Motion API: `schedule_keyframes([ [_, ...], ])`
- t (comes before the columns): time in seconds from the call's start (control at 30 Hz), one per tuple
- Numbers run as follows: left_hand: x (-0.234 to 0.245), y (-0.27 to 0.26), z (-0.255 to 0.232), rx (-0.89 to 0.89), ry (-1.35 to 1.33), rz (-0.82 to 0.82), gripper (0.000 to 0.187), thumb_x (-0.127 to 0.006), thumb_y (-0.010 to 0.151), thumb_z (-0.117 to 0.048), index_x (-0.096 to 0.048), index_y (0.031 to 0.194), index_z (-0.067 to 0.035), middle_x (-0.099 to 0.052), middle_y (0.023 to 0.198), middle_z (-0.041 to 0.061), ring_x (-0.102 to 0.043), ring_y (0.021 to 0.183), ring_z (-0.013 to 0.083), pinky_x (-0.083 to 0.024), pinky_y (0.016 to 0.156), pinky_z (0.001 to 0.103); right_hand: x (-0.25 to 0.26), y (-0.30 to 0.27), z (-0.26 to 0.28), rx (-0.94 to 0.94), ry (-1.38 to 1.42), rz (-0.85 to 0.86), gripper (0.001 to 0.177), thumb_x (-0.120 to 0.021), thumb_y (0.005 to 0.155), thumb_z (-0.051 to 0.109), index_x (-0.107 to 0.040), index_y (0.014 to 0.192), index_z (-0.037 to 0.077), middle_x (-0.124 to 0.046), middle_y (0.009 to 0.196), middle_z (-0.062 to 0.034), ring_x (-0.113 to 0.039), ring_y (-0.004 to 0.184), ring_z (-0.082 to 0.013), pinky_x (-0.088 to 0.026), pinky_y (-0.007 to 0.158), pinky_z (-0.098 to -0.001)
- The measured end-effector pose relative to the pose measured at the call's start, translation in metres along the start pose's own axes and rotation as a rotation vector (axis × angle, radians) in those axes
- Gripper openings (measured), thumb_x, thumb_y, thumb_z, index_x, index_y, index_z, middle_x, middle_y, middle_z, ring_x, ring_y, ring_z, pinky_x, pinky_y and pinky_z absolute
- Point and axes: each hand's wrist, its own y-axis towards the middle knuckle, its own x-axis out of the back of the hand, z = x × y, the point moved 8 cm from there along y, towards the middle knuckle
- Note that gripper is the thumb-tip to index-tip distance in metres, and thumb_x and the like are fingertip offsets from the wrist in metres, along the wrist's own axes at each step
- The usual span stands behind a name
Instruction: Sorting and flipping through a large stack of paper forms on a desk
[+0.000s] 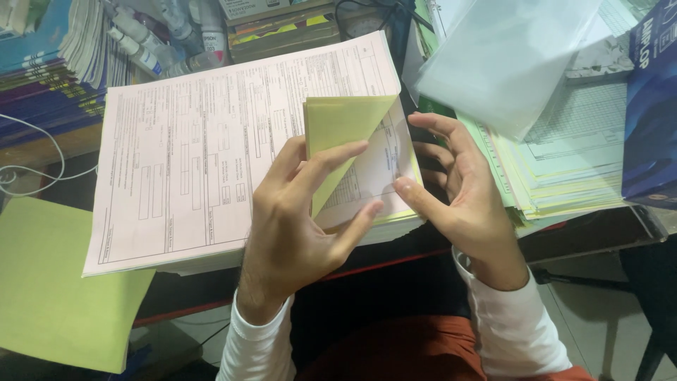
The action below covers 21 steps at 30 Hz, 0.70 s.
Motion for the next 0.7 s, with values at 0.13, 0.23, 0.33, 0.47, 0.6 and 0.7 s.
schedule_keyframes([
  [0.13, 0.0, 0.0, 0.003, 0.02, 0.038, -0.008, 0.046, -0.077, 0.075, -0.016, -0.052, 0.114, -0.008, -0.052, 0.1, 0.014, -0.062, 0.094, 0.0269, -0.054, 0.076, 0.032, 0.001, 0.003, -0.003, -0.009, -0.059, -0.054, 0.055, -0.063, 0.074, 0.014, -0.037, 0.123, 0.008, -0.054, 0.11, -0.0069, -0.054, 0.101, -0.0128, -0.05, 0.08, -0.0221],
  [0.23, 0.002, 0.002, 0.0, -0.012, -0.013, -0.022, 0.033, -0.063, 0.08, -0.002, -0.052, 0.112, -0.004, -0.055, 0.108, 0.018, -0.057, 0.105, 0.0323, -0.053, 0.082, 0.034, 0.0, 0.003, -0.002, 0.063, -0.072, -0.058, 0.041, -0.062, 0.077, 0.019, -0.044, 0.112, 0.012, -0.038, 0.138, -0.014, -0.054, 0.108, -0.0172, -0.049, 0.082, -0.0236],
  [0.33, 0.003, 0.001, 0.002, 0.012, -0.009, -0.042, 0.025, -0.054, 0.086, -0.003, -0.053, 0.111, -0.003, -0.053, 0.098, 0.016, -0.059, 0.092, 0.0281, -0.052, 0.068, 0.03, 0.001, 0.002, -0.002, 0.068, -0.149, -0.053, 0.03, -0.057, 0.081, 0.02, -0.056, 0.106, 0.005, -0.036, 0.137, -0.0169, -0.05, 0.117, -0.0168, -0.047, 0.082, -0.024],
  [0.47, 0.001, -0.002, 0.007, 0.018, 0.029, -0.015, 0.043, -0.063, 0.08, -0.023, -0.049, 0.117, -0.005, -0.052, 0.099, 0.015, -0.055, 0.092, 0.0255, -0.051, 0.076, 0.033, 0.001, 0.0, 0.0, 0.16, -0.071, -0.036, 0.018, -0.056, 0.082, 0.009, -0.058, 0.098, 0.003, -0.034, 0.14, -0.0185, -0.051, 0.116, -0.0207, -0.047, 0.09, -0.0284],
  [0.6, 0.001, -0.002, 0.007, 0.032, 0.043, 0.016, 0.071, -0.087, 0.064, -0.022, -0.047, 0.12, -0.008, -0.052, 0.108, 0.014, -0.057, 0.102, 0.0274, -0.053, 0.084, 0.034, -0.001, -0.002, 0.006, 0.223, -0.072, -0.001, 0.035, -0.058, 0.08, 0.021, -0.053, 0.11, 0.004, -0.031, 0.141, -0.0217, -0.037, 0.132, -0.0225, -0.045, 0.093, -0.0316],
  [0.7, 0.003, -0.001, 0.004, 0.014, 0.034, -0.021, 0.042, -0.061, 0.077, 0.004, -0.049, 0.117, -0.003, -0.053, 0.098, 0.016, -0.057, 0.093, 0.0301, -0.052, 0.077, 0.034, -0.001, 0.0, 0.005, 0.095, -0.143, -0.008, 0.042, -0.062, 0.077, 0.027, -0.047, 0.114, 0.013, -0.033, 0.141, -0.0171, -0.045, 0.126, -0.0278, -0.046, 0.089, -0.0318],
])
